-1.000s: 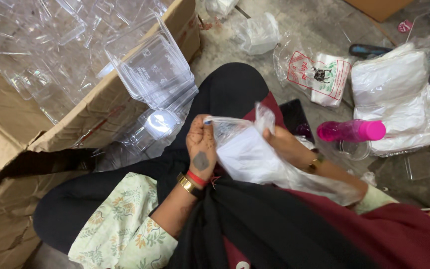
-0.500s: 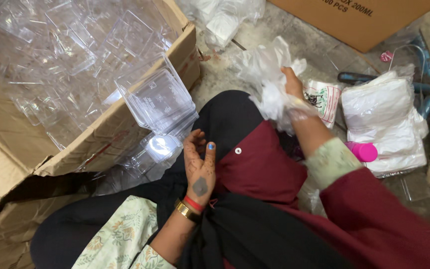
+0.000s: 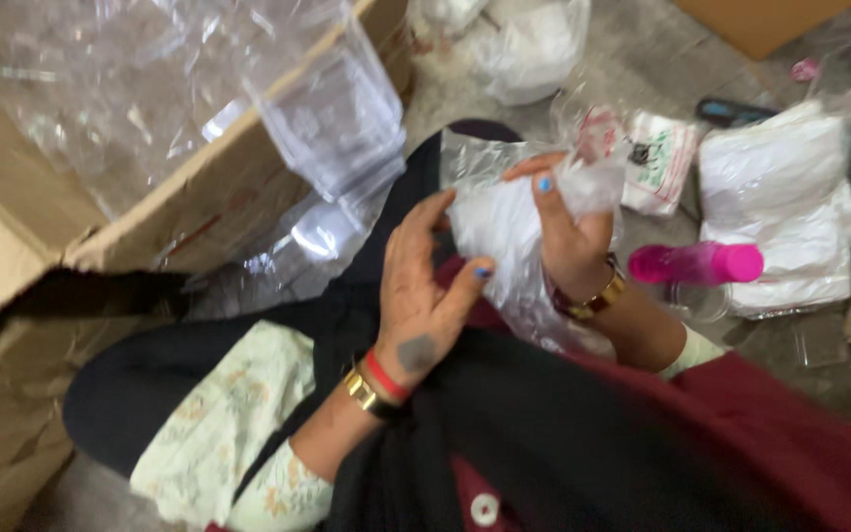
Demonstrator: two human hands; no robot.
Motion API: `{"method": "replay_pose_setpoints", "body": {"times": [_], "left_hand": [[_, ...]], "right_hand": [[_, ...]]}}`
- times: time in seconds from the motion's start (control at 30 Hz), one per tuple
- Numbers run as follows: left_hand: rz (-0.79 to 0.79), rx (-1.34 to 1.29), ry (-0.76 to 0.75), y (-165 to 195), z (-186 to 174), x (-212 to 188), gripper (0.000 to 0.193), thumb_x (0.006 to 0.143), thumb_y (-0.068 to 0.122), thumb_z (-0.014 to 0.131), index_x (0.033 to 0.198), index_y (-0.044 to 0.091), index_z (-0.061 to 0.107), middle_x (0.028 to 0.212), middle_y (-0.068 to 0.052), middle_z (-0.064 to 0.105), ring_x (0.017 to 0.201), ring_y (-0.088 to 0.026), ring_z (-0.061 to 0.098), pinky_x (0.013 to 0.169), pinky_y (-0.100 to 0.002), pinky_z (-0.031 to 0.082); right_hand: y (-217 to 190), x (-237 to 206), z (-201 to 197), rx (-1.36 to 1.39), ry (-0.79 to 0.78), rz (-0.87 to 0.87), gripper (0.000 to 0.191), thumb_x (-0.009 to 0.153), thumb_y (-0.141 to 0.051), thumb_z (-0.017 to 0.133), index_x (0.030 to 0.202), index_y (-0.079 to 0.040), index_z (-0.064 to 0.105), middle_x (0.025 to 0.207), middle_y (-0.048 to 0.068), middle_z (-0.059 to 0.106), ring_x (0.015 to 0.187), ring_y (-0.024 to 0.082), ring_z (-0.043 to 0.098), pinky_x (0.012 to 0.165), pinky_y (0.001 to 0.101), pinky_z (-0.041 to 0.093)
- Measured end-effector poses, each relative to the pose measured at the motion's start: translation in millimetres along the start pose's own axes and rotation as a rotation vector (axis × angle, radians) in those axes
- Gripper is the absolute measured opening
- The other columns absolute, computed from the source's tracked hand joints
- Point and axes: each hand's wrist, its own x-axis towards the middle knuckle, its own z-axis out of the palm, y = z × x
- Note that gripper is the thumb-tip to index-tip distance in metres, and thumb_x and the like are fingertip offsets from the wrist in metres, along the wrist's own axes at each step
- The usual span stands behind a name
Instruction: The person sits on the floor and unpacks clear plastic containers from white plastic bags, opening each bag, removing the containers, and placing them into a large cardboard box. At the start they handle a pink water bottle before resuming unpacking bags one at a time.
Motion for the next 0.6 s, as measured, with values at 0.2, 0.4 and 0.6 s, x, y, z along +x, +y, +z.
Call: {"method": "replay_pose_setpoints", "body": {"times": [0.2, 0.4, 0.6], "left_hand": [[-0.270, -0.120, 0.051, 2, -19, 4, 0.017, 0.101, 0.022, 0.065, 0.104, 0.006, 0.069, 0.091, -0.009, 0.070, 0.083, -0.025, 0.066, 0.079, -0.034, 0.053], [-0.207, 0.101, 0.106, -13, -38, -11, 0.016, 0.104, 0.021, 0.062, 0.099, 0.007, 0.067, 0.085, -0.009, 0.068, 0.080, -0.024, 0.066, 0.074, -0.033, 0.052], [-0.251, -0.794, 0.224, -33, -44, -10, 0.028, 0.111, 0.029, 0.058, 0.103, 0.002, 0.064, 0.098, -0.008, 0.072, 0.090, -0.019, 0.061, 0.091, -0.033, 0.050]], "right_hand": [[-29, -10, 29, 0.050, -0.128, 0.044, 0.019, 0.114, -0.018, 0.060, 0.113, 0.001, 0.061, 0.107, 0.013, 0.068, 0.100, 0.018, 0.065, 0.094, 0.0330, 0.053], [-28, -4, 20, 0.278, -0.304, 0.331, 0.025, 0.105, -0.020, 0.066, 0.115, 0.002, 0.061, 0.109, 0.015, 0.070, 0.103, 0.021, 0.067, 0.097, 0.0365, 0.055], [0, 9, -1, 0.856, -0.371, 0.823, 0.041, 0.103, -0.030, 0.071, 0.118, 0.007, 0.064, 0.100, 0.016, 0.071, 0.092, 0.027, 0.069, 0.086, 0.0425, 0.055]]}}
